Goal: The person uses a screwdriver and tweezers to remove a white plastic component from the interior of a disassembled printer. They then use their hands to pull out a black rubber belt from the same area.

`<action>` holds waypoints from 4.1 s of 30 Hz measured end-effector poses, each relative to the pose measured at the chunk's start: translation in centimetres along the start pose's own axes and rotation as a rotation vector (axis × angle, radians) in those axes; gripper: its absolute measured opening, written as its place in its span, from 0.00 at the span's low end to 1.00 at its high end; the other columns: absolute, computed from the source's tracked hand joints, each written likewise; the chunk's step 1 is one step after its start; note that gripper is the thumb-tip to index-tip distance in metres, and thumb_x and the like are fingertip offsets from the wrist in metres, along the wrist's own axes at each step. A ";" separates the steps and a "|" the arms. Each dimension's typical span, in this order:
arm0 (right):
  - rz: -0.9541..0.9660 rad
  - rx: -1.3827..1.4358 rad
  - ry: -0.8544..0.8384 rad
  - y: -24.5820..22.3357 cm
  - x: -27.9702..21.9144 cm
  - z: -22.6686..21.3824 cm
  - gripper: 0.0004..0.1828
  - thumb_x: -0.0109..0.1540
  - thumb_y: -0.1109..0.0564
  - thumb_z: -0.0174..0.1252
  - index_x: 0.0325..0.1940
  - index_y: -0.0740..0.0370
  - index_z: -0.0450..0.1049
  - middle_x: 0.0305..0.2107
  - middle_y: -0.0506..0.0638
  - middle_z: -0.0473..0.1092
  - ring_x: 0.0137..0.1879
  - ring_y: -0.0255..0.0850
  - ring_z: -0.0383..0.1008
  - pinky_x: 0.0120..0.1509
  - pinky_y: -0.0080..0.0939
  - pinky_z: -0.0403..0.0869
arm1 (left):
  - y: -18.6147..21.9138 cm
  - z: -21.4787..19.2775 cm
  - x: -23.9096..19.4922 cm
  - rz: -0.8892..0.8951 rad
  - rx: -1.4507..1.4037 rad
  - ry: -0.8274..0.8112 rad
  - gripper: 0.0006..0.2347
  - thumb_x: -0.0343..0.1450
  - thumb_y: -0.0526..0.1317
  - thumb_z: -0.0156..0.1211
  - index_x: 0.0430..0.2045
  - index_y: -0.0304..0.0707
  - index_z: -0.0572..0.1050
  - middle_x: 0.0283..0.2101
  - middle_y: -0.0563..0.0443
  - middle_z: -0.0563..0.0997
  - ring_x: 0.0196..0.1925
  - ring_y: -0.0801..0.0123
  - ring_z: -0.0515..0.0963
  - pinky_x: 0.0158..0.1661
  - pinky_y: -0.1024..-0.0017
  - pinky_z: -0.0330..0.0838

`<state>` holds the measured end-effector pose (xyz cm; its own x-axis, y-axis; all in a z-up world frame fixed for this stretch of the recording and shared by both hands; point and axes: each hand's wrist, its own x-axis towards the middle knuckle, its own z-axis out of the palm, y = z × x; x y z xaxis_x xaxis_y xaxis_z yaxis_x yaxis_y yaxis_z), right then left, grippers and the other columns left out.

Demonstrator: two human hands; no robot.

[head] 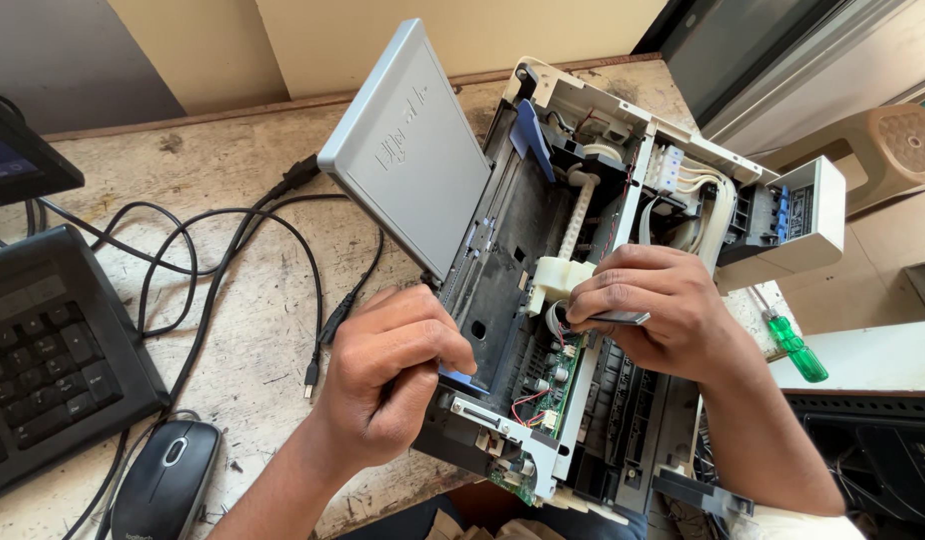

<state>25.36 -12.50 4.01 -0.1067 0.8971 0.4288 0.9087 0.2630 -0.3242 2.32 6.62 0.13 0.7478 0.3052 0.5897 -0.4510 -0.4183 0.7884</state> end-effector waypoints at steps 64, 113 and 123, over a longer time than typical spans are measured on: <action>-0.035 0.076 -0.085 2.3 0.7 -0.3 0.14 0.54 0.61 0.61 0.45 0.57 0.76 0.38 0.46 0.78 0.39 0.42 0.76 0.44 0.41 0.76 | -0.8 -0.4 1.1 -0.057 0.003 -0.055 0.05 0.56 0.35 0.56 0.23 0.40 0.75 0.25 0.55 0.75 0.27 0.71 0.72 0.34 0.68 0.57; -0.076 0.182 -0.182 3.9 1.3 -1.1 0.11 0.58 0.63 0.59 0.44 0.55 0.77 0.36 0.44 0.78 0.34 0.40 0.70 0.36 0.41 0.68 | -1.1 0.1 1.2 -0.069 0.039 -0.053 0.02 0.61 0.36 0.58 0.22 0.39 0.77 0.24 0.55 0.75 0.27 0.73 0.75 0.33 0.69 0.59; -0.073 0.189 -0.171 3.6 1.6 -1.0 0.09 0.60 0.62 0.62 0.45 0.55 0.77 0.35 0.43 0.77 0.34 0.38 0.70 0.36 0.40 0.67 | -0.8 0.1 1.1 -0.102 0.045 -0.049 0.03 0.60 0.34 0.57 0.21 0.39 0.77 0.23 0.56 0.75 0.26 0.73 0.74 0.33 0.69 0.59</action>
<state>28.88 -10.51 4.36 -0.2510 0.9159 0.3132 0.8064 0.3768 -0.4559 3.57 7.18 0.10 0.8122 0.3064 0.4964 -0.3496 -0.4255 0.8347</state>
